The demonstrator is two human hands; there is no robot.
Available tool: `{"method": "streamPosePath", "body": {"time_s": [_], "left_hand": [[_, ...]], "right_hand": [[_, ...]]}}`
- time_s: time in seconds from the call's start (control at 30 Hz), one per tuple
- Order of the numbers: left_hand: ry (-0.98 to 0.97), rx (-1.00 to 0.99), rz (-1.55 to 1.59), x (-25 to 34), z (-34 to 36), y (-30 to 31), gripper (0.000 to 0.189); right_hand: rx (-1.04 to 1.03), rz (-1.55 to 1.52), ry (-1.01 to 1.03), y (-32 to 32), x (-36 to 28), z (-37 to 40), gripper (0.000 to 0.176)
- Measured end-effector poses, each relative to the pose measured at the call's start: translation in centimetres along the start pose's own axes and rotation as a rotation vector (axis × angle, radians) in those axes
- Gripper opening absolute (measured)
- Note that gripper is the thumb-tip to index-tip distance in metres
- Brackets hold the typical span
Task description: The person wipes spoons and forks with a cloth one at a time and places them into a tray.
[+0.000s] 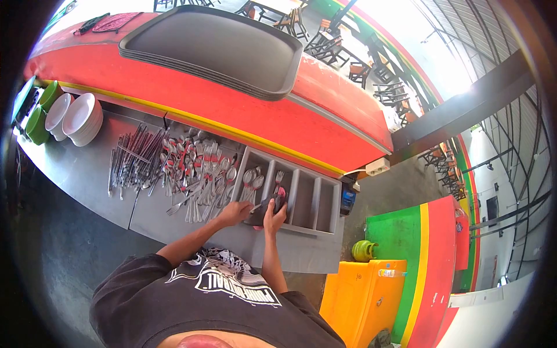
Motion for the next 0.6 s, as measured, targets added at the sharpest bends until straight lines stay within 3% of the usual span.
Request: {"method": "streamPosePath", "body": {"time_s": [0.5, 0.6], "left_hand": [[0.021, -0.006, -0.021, 0.1, 0.0, 0.0, 0.021], [0.019, -0.007, -0.021, -0.3, -0.1, -0.1, 0.021]], "right_hand": [[-0.056, -0.059, -0.057, 1.0, -1.7, -0.3, 0.056], [0.046, 0.028, -0.003, 0.0, 0.0, -0.2, 0.056]]}}
Point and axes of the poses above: each hand's wrist, its own z-axis away from the middle knuckle, its own y-axis out of the back of the hand, x = y × z, the point moved 3 cm from there along -z, towards the middle knuckle, and after that the axes turned 13 degrees about z, right-handed, at the moved point
